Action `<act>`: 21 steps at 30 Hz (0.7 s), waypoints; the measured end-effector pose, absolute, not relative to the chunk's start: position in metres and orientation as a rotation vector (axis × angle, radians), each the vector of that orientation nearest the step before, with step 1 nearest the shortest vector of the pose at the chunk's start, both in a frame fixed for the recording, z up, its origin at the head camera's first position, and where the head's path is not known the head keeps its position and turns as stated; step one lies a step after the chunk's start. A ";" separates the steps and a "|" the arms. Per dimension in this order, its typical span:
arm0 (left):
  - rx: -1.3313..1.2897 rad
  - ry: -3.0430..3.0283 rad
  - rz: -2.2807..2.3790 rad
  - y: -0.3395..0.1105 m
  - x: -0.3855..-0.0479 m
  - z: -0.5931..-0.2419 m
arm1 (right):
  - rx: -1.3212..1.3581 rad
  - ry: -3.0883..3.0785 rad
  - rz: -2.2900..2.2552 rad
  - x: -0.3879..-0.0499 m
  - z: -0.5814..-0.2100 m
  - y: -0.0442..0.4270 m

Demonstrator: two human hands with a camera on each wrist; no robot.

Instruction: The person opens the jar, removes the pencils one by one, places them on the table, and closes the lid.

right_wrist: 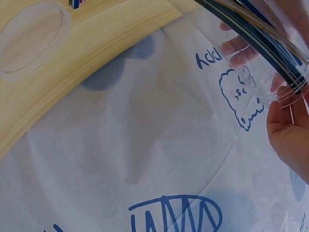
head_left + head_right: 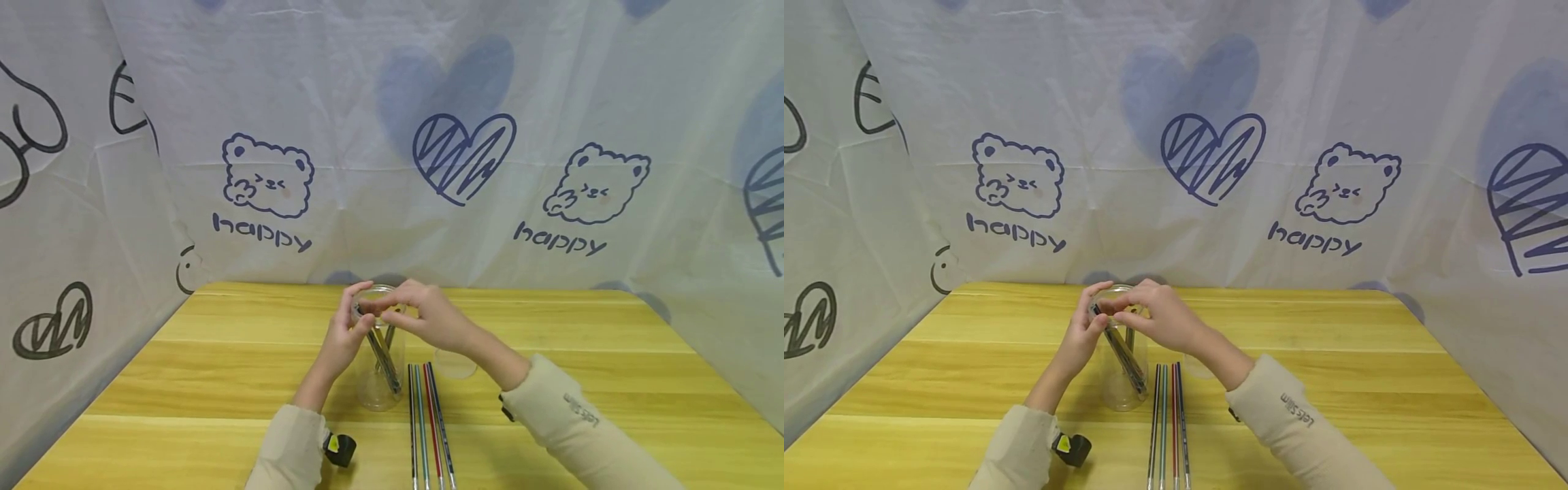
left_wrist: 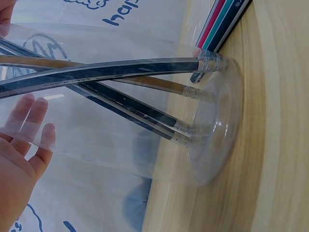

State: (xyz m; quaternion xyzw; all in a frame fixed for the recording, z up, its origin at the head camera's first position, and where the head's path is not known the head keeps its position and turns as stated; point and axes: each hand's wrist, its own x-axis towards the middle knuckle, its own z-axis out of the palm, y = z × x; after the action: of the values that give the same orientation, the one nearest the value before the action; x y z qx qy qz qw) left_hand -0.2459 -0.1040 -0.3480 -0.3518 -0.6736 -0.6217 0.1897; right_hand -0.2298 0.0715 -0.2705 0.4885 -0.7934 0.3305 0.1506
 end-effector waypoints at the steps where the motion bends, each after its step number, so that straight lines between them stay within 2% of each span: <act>1: -0.992 -1.895 -1.744 -0.104 -0.243 -0.345 | 1.411 -2.290 0.938 -0.230 -0.271 0.071; 6: -0.989 -1.904 -1.742 -0.101 -0.229 -0.331 | 1.407 -2.367 0.870 -0.229 -0.271 0.071; 21: -0.977 -1.937 -1.750 -0.102 -0.228 -0.330 | 1.476 -2.426 0.706 -0.226 -0.267 0.068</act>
State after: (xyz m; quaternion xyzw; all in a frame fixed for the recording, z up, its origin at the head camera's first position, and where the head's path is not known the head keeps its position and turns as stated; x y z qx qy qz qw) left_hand -0.2281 -0.1016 -0.3303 -0.3449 -0.6842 -0.6180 0.1761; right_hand -0.2259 0.0676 -0.2669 0.5016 -0.8242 0.2398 0.1075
